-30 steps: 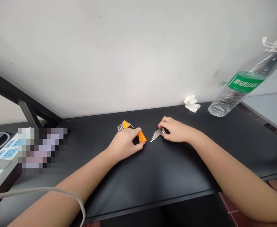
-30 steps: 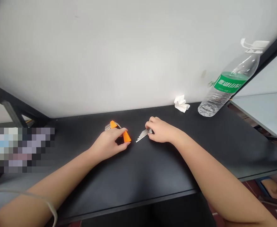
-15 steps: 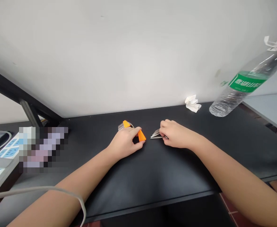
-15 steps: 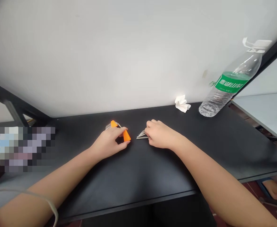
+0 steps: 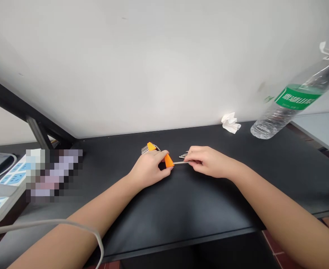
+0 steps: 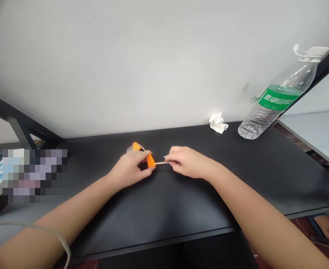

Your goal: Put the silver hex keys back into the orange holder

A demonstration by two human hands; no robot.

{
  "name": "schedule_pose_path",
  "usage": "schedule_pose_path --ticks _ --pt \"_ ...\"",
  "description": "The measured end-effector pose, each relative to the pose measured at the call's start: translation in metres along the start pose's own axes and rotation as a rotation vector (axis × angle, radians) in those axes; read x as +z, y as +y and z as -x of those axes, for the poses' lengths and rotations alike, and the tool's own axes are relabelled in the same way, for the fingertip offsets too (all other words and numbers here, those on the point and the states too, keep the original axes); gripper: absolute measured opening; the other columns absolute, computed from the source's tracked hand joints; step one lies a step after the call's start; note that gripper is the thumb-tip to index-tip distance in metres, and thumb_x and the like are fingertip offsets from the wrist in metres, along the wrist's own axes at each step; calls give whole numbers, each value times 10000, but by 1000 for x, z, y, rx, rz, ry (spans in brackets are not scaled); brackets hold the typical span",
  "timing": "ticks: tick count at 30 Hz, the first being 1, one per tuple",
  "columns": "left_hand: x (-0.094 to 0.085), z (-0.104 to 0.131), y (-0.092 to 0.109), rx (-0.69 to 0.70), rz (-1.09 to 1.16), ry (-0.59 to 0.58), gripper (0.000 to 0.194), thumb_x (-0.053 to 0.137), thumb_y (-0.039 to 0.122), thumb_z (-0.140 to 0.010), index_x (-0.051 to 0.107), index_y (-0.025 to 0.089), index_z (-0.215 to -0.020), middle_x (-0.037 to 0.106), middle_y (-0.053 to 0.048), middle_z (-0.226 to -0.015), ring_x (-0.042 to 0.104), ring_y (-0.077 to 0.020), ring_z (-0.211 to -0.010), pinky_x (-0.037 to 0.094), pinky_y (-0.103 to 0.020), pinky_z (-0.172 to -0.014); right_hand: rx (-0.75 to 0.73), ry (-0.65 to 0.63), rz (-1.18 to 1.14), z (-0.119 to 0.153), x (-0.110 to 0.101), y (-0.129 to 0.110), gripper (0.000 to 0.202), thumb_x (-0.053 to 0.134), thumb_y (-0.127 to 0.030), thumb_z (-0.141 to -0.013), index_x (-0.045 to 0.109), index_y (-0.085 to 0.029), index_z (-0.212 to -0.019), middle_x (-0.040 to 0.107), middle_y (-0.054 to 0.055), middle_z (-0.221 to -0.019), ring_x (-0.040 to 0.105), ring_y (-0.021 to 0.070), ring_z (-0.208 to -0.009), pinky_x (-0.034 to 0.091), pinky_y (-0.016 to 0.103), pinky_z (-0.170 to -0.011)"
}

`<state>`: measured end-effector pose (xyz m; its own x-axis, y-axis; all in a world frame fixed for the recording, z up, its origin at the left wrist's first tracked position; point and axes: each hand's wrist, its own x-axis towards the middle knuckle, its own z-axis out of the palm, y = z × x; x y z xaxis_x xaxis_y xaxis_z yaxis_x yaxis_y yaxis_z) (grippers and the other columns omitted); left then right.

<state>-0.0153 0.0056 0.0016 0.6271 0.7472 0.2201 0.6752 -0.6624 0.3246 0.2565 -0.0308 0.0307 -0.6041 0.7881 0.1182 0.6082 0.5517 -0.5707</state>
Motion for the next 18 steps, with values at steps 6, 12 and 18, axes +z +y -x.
schedule_pose_path --ticks 6,12,18 --pt "-4 0 9 59 -52 15 227 660 405 -851 644 225 -989 632 -10 -755 597 -186 -700 446 -311 -642 32 11 -100 -3 4 -6 220 543 -190 -964 745 -244 -1033 661 49 -996 634 172 -840 504 317 -778" --pt "-5 1 19 140 -102 77 146 608 357 -885 593 212 -881 607 -11 -720 575 -182 -679 443 -316 -645 381 -1 -792 -22 39 -17 204 685 -354 -901 536 -218 -937 654 -17 -766 640 147 -648 540 294 -618" --pt "1 2 5 44 -77 71 320 620 312 -854 602 220 -1160 691 -32 -837 679 -216 -785 517 -328 -698 285 135 -69 -13 26 -10 141 621 -330 -944 612 -211 -869 647 32 -902 618 160 -749 476 297 -679"
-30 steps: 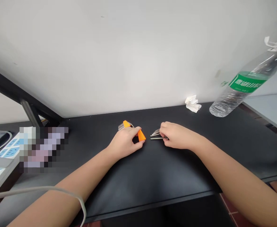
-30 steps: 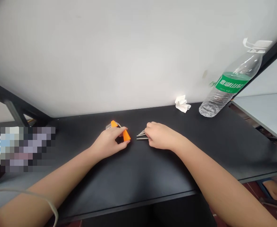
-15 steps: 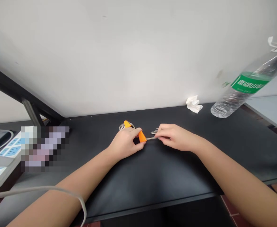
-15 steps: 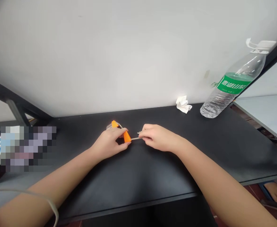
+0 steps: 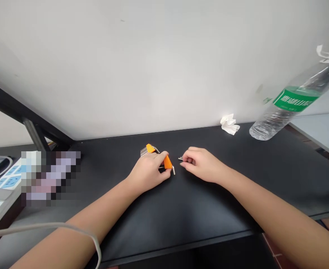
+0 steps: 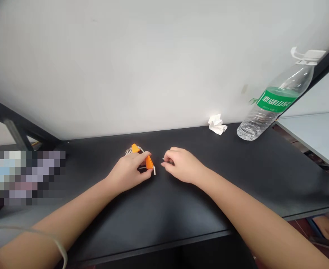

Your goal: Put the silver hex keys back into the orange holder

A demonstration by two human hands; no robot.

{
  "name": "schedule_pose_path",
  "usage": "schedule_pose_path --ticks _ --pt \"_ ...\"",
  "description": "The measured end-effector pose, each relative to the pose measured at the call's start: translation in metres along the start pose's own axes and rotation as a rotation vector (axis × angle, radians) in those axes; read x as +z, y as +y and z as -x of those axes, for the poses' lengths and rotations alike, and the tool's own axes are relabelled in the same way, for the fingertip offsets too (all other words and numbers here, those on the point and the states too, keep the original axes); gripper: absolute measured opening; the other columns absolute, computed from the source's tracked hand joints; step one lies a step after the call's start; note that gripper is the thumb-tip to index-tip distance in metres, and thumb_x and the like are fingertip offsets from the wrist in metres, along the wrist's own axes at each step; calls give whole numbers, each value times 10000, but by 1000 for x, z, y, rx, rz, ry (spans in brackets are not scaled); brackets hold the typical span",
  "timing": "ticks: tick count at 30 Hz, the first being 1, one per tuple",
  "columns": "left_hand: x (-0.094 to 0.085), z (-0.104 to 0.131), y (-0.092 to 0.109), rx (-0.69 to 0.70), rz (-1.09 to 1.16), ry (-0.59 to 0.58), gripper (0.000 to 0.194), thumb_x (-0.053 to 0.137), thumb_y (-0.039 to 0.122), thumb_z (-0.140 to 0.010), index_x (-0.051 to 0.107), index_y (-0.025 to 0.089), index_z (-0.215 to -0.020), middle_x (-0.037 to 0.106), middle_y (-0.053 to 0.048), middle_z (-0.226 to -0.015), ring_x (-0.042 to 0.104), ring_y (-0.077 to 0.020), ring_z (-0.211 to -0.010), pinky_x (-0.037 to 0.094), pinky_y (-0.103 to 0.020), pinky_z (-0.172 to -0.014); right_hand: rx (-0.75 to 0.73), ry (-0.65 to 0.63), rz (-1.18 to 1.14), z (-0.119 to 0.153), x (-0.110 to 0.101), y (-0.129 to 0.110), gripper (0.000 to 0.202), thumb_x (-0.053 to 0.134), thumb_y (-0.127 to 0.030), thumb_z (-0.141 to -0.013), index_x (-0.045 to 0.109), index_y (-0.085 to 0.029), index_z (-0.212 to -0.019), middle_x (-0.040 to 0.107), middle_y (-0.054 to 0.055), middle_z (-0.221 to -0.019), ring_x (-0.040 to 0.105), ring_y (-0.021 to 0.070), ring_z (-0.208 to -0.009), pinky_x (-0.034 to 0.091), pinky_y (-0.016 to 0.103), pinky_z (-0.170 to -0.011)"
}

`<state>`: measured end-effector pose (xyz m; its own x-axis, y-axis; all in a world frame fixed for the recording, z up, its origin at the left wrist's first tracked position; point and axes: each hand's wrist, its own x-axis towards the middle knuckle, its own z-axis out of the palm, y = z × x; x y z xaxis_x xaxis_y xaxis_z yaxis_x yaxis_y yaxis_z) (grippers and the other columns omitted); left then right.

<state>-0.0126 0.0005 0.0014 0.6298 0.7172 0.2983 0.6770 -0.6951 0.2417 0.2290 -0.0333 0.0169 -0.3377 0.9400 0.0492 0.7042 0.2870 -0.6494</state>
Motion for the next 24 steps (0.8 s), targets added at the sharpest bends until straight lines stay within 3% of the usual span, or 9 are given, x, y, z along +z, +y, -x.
schedule_pose_path --ticks 4,8,14,22,24 --pt "3 0 -5 -45 39 -30 481 613 275 -837 553 218 -1311 711 -37 -886 703 -223 -823 545 -331 -719 42 -83 445 6 -12 8 104 599 -283 -942 626 -202 -882 625 66 -980 554 147 -631 388 304 -581" --pt "3 -1 -6 -63 60 -41 500 597 261 -842 537 216 -1337 723 -43 -934 701 -220 -843 547 -330 -734 54 -171 527 6 -6 3 85 565 -150 -872 572 -198 -802 635 70 -946 553 165 -634 332 307 -546" --pt "1 -2 -7 -71 118 -64 452 620 273 -841 564 241 -1288 698 -6 -870 680 -198 -795 536 -312 -707 -65 -91 226 5 -8 -3 143 557 -101 -844 511 -213 -767 610 6 -790 534 146 -680 362 267 -597" --pt "1 -1 -7 -10 129 -8 428 617 265 -871 551 228 -1293 670 2 -824 668 -184 -780 524 -292 -697 -215 -17 78 7 -10 -4 160 544 -126 -926 637 -199 -818 610 23 -836 548 137 -725 412 269 -650" --pt "2 0 -8 42 115 -1 415 613 263 -890 545 217 -1297 672 -9 -834 667 -185 -786 527 -294 -708 -157 -37 -81 7 -11 -2 150 562 -195 -952 683 -201 -863 631 27 -847 582 130 -689 449 266 -628"
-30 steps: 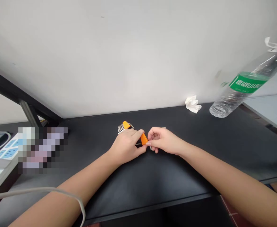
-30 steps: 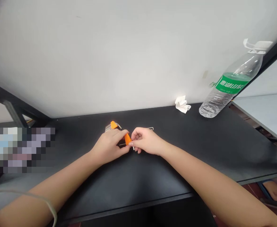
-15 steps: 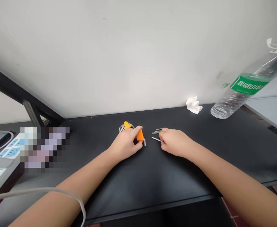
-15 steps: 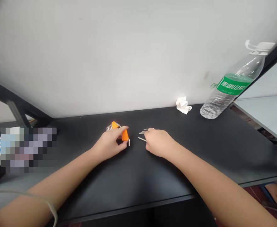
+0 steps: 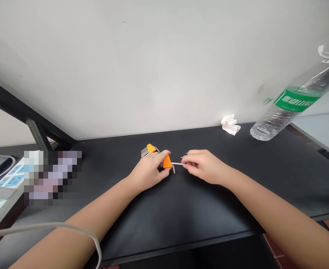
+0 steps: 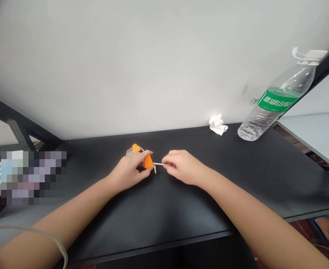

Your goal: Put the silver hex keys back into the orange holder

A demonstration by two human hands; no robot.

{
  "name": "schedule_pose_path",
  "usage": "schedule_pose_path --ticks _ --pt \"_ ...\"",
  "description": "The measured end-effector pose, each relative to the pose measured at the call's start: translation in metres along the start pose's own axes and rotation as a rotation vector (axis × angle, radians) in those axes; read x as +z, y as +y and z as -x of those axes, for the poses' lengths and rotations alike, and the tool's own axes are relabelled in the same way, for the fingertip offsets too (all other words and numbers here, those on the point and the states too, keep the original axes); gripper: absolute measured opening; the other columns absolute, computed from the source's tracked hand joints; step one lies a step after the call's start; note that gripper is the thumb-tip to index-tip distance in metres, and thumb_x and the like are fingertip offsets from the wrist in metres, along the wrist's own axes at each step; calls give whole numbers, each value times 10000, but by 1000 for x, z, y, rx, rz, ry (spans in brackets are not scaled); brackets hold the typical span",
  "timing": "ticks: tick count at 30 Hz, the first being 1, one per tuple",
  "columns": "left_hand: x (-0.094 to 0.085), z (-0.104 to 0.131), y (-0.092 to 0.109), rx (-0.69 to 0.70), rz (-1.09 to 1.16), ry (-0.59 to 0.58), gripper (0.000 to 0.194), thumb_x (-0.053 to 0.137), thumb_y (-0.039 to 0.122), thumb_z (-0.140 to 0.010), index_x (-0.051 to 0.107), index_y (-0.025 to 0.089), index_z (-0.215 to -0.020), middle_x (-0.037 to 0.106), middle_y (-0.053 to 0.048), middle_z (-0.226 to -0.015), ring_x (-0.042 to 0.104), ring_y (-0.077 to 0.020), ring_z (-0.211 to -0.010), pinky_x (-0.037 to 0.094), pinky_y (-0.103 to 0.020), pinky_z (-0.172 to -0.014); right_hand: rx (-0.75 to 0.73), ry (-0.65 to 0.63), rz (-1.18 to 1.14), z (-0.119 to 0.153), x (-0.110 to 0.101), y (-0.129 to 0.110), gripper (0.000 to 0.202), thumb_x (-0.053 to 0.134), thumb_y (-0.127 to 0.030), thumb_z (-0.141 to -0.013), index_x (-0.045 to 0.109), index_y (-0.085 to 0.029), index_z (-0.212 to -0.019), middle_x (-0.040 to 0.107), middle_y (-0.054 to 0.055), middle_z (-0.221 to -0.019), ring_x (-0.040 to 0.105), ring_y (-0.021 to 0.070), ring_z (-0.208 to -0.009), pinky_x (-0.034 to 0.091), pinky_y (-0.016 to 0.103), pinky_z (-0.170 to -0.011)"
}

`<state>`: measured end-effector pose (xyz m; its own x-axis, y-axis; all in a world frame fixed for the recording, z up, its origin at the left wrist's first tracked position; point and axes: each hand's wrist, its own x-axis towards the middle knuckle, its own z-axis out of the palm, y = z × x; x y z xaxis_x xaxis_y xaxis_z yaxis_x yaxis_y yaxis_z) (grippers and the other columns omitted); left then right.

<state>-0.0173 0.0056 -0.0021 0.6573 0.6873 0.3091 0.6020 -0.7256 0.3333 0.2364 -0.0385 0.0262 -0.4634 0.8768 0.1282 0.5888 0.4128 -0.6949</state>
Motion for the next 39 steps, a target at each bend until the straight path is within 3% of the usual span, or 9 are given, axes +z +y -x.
schedule_pose_path --ticks 5,11,14,17,25,29,32,36,39 --pt "1 2 1 111 20 53 410 660 299 -890 551 220 -1278 678 -15 -837 657 -179 -756 538 -303 -721 344 -113 -602 -2 2 8 205 679 -389 -922 705 -185 -915 631 -10 -622 587 129 -491 493 250 -470" --pt "3 -1 12 182 -2 103 319 639 306 -919 577 200 -1213 693 -19 -822 651 -183 -751 529 -314 -713 367 -90 -918 -14 24 6 286 835 -397 -805 674 -165 -846 642 -8 -599 593 116 -513 496 213 -452" --pt "4 -1 11 108 7 87 265 653 304 -897 614 209 -1141 700 -11 -819 655 -175 -742 527 -305 -709 373 -58 -1002 -16 29 5 296 830 -403 -821 650 -177 -884 667 -4 -661 635 120 -584 555 230 -541" --pt "5 0 6 29 14 129 363 689 314 -852 617 203 -1190 719 -20 -854 683 -182 -761 541 -299 -712 379 -86 -1039 -16 27 7 273 802 -388 -850 649 -180 -939 685 8 -725 664 129 -653 575 245 -599" --pt "2 -2 10 85 9 122 294 656 281 -868 617 204 -1149 727 -3 -820 684 -174 -733 540 -300 -704 289 -160 -712 -15 26 8 214 686 -402 -917 615 -200 -922 655 -13 -743 623 129 -587 532 265 -541" --pt "2 0 9 37 25 105 340 662 279 -863 603 221 -1192 738 -7 -867 697 -183 -781 556 -308 -735 131 -14 -215 -12 12 11 126 684 -335 -916 682 -209 -911 676 12 -887 623 131 -722 506 279 -679" --pt "2 1 7 1 34 79 360 653 292 -869 592 231 -1219 738 -11 -899 704 -192 -827 567 -319 -759 61 71 28 -8 -2 18 76 639 -239 -932 706 -209 -910 667 21 -925 614 136 -776 476 277 -722" --pt "3 1 6 -40 44 51 351 657 310 -864 599 237 -1202 724 -12 -898 698 -189 -813 573 -318 -757 90 63 311 -4 -16 28 166 563 -157 -943 712 -209 -891 658 26 -958 600 139 -777 440 277 -713" --pt "3 1 6 -52 55 45 357 660 314 -859 601 241 -1203 725 -11 -898 696 -188 -817 575 -318 -770 156 -32 415 -4 -21 30 150 574 -188 -950 721 -210 -929 650 32 -1001 600 138 -768 425 269 -682"
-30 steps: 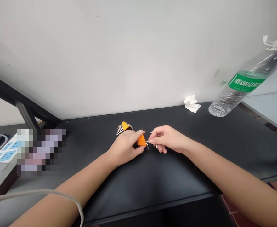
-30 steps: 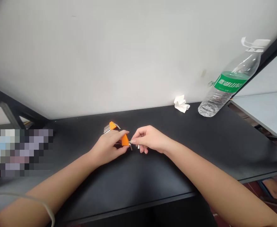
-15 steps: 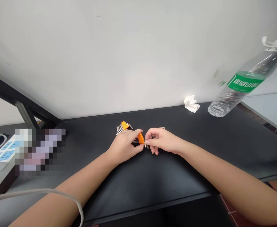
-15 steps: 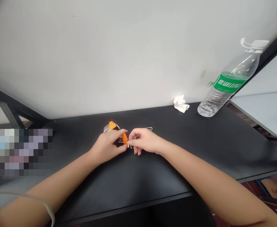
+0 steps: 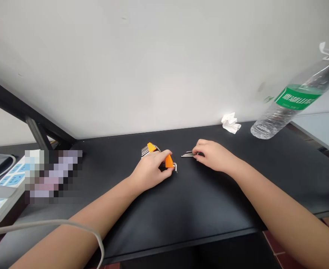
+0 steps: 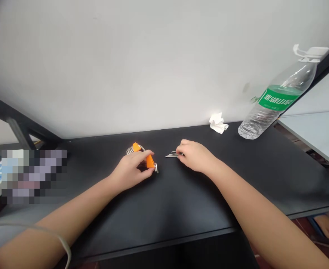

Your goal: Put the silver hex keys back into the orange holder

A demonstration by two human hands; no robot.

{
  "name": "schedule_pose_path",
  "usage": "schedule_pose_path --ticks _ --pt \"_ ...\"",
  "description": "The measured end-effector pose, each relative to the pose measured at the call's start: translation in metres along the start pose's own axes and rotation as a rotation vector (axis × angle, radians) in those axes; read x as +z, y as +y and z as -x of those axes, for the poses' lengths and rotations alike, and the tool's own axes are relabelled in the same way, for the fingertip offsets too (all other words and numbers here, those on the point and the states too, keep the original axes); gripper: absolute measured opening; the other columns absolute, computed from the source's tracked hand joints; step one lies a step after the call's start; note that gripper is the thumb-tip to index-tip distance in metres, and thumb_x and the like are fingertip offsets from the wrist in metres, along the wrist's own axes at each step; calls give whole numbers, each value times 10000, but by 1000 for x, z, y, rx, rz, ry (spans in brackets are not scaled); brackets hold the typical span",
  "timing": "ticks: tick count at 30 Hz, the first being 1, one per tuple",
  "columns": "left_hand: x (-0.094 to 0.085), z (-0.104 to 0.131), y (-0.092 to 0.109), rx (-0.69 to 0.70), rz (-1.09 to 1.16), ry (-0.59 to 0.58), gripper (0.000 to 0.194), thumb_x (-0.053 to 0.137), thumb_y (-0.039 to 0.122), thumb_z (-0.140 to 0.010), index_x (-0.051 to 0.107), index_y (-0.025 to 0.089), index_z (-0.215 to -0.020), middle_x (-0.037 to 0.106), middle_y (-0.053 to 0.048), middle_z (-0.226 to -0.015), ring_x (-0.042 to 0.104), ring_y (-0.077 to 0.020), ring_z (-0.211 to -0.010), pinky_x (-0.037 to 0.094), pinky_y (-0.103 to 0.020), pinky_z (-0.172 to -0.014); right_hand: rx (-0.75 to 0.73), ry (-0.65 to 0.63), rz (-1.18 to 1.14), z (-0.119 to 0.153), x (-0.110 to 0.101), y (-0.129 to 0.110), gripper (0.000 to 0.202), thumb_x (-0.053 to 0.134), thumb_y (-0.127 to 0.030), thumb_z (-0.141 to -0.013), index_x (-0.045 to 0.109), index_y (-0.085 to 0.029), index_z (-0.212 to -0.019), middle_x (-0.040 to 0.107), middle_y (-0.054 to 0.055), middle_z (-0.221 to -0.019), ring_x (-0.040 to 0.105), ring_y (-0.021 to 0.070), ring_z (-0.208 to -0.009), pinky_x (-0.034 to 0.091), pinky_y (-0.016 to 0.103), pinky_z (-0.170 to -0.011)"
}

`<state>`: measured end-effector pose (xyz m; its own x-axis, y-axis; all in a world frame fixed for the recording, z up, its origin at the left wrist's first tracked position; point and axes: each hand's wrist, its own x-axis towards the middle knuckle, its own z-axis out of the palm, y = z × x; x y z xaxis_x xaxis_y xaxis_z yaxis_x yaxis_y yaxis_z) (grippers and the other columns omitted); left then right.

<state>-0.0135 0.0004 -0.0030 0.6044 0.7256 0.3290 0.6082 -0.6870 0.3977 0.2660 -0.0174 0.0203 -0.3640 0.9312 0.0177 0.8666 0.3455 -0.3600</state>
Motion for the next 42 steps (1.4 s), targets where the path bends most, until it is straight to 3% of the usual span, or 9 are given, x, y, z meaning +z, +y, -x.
schedule_pose_path --ticks 9,11,16,20,28,33,38,42 --pt "0 -1 -1 14 -1 -10 367 683 336 -845 624 237 -1193 720 -14 -866 690 -192 -800 559 -309 -738 57 -135 189 2 3 -19 124 590 -149 -832 558 -191 -720 623 51 -875 515 140 -629 322 282 -540" --pt "0 -1 -2 29 -17 -10 375 690 335 -843 622 240 -1200 720 -10 -853 691 -197 -800 554 -311 -734 51 -123 93 3 3 -21 128 604 -140 -797 534 -196 -706 631 49 -839 525 147 -636 327 279 -540" --pt "-1 0 -1 65 -24 4 379 698 325 -851 615 220 -1206 715 -13 -849 682 -199 -810 543 -314 -735 -38 -127 -409 7 -1 -28 83 583 -143 -797 566 -224 -791 623 -31 -709 537 125 -602 418 249 -591" --pt "-2 -1 2 91 -43 5 358 688 303 -858 608 212 -1195 694 -7 -803 661 -195 -784 526 -308 -716 -48 -136 -576 8 -1 -34 62 598 -162 -799 598 -224 -791 639 -42 -698 562 116 -597 451 244 -591" --pt "-3 -1 3 177 -107 27 312 676 312 -852 618 195 -1135 654 -14 -765 628 -191 -717 521 -327 -704 175 -228 -866 6 4 -30 28 658 -235 -819 657 -207 -825 637 -30 -640 532 98 -466 424 212 -425" --pt "1 -2 10 278 -128 53 205 642 284 -853 631 197 -1039 651 -23 -740 621 -193 -688 531 -361 -749 315 -242 -1095 -1 16 -40 176 743 -307 -824 626 -193 -759 561 -48 -504 444 75 -392 364 193 -364" --pt "2 -3 13 264 -99 38 133 594 236 -850 624 208 -977 623 -4 -689 592 -174 -630 510 -347 -716 271 -238 -1202 -7 30 -51 341 789 -461 -825 608 -182 -750 622 -16 -580 525 91 -436 437 206 -390" --pt "1 -2 7 184 -90 74 257 628 262 -824 627 210 -1076 665 -13 -735 648 -195 -691 519 -335 -712 197 -301 -1303 -7 30 -45 331 771 -478 -849 648 -171 -859 672 10 -736 606 102 -538 506 220 -467"
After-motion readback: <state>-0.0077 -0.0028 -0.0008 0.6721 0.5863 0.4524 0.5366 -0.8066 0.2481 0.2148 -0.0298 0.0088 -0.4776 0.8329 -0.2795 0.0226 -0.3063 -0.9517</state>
